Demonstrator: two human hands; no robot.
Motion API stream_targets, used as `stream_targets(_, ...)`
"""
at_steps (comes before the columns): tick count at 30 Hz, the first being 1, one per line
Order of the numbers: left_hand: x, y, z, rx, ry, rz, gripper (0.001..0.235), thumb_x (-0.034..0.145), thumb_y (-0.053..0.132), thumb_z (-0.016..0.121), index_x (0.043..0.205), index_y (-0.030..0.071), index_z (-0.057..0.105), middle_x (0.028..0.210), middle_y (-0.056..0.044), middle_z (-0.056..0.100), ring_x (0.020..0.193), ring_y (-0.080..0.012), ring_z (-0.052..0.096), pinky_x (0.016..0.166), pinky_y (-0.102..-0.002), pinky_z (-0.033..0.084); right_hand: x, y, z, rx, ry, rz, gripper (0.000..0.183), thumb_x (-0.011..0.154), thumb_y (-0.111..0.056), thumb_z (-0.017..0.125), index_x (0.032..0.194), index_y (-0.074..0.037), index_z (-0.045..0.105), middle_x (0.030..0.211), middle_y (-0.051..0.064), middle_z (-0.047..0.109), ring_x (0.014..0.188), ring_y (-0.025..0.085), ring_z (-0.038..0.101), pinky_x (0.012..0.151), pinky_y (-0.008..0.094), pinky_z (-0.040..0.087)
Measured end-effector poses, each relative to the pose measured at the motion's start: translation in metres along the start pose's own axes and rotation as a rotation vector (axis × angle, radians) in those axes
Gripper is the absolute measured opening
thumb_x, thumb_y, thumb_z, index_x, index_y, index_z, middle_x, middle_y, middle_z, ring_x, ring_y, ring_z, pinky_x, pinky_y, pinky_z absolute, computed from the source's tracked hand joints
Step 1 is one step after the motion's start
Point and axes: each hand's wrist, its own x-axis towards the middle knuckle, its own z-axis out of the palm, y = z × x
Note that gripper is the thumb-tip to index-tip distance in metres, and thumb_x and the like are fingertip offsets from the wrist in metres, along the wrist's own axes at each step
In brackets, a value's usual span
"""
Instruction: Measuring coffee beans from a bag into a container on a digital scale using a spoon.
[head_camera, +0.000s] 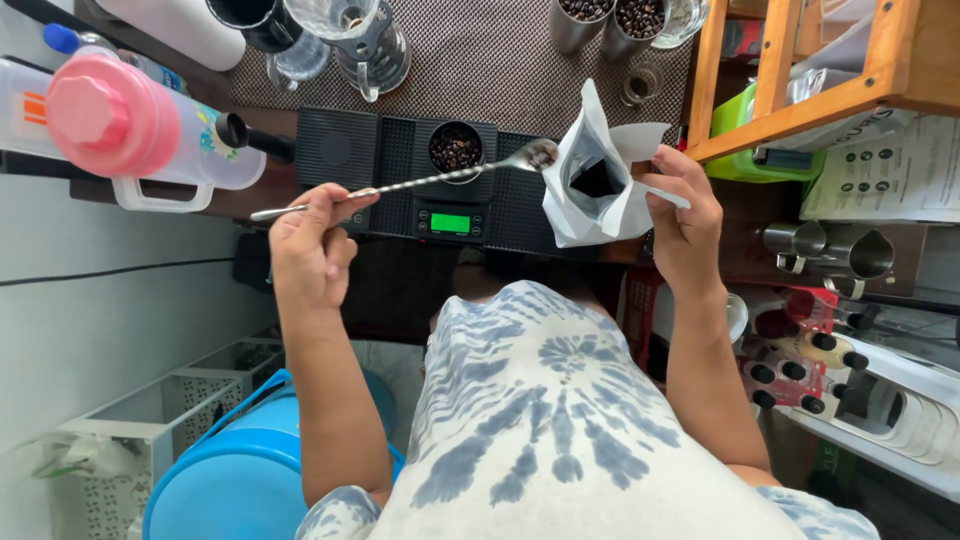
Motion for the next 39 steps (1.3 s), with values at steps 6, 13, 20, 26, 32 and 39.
stream_targets(6, 0.004, -0.005, -0.035, 0.102, 0.171, 0.152, 0.023, 0.110, 0.018, 0.055, 0.103, -0.001, 0.066, 0.110, -0.027, 0.075, 0.040, -0.0037, 0.036, 0.037, -0.019, 0.024, 0.000, 0.008, -0.002, -0.005, -0.018, -0.018, 0.011, 0.111, 0.000, 0.062, 0.120, 0.004, 0.068, 0.140, 0.016, 0.062, 0.127, 0.029, 0.064, 0.111, 0.037, 0.051)
stream_targets(13, 0.006, -0.005, 0.008, 0.617, 0.285, 0.328, 0.023, 0.110, 0.014, 0.054, 0.102, -0.001, 0.070, 0.106, -0.016, 0.080, 0.046, -0.0042, 0.045, 0.043, -0.021, 0.034, 0.007, 0.008, -0.001, 0.007, -0.062, -0.022, 0.012, 0.112, 0.000, 0.061, 0.121, 0.005, 0.066, 0.140, 0.016, 0.062, 0.128, 0.028, 0.064, 0.109, 0.036, 0.052)
stream_targets(20, 0.009, -0.003, 0.040, 1.126, 0.130, 0.642, 0.018, 0.111, 0.011, 0.059, 0.107, 0.001, 0.073, 0.096, -0.006, 0.079, 0.058, -0.0110, 0.059, 0.054, -0.029, 0.045, 0.006, 0.003, 0.000, -0.007, -0.062, -0.014, 0.013, 0.111, 0.004, 0.060, 0.122, 0.005, 0.066, 0.139, 0.016, 0.062, 0.128, 0.028, 0.065, 0.109, 0.035, 0.052)
stream_targets(26, 0.007, 0.000, 0.047, 1.215, 0.092, 0.642, 0.017, 0.110, 0.011, 0.060, 0.104, 0.003, 0.074, 0.091, -0.007, 0.077, 0.052, -0.0123, 0.054, 0.051, -0.031, 0.043, 0.004, 0.003, 0.000, -0.001, -0.042, -0.008, 0.014, 0.110, 0.004, 0.060, 0.122, 0.005, 0.067, 0.138, 0.015, 0.062, 0.127, 0.027, 0.064, 0.109, 0.035, 0.051)
stream_targets(32, 0.005, 0.001, 0.039, 1.243, 0.111, 0.607, 0.018, 0.110, 0.011, 0.060, 0.103, 0.002, 0.075, 0.090, -0.007, 0.077, 0.054, -0.0134, 0.056, 0.052, -0.030, 0.043, 0.004, 0.000, -0.003, 0.031, -0.047, -0.015, 0.014, 0.112, -0.001, 0.061, 0.123, 0.005, 0.066, 0.138, 0.015, 0.064, 0.125, 0.027, 0.065, 0.107, 0.033, 0.050)
stream_targets(39, -0.029, 0.034, 0.061, 0.587, 0.151, 0.443, 0.024, 0.113, 0.015, 0.057, 0.108, -0.005, 0.070, 0.109, -0.018, 0.079, 0.054, 0.0000, 0.041, 0.048, -0.021, 0.027, -0.001, 0.011, -0.007, 0.052, -0.048, -0.006, 0.020, 0.115, -0.011, 0.060, 0.125, 0.006, 0.064, 0.139, 0.016, 0.062, 0.125, 0.026, 0.064, 0.110, 0.034, 0.050)
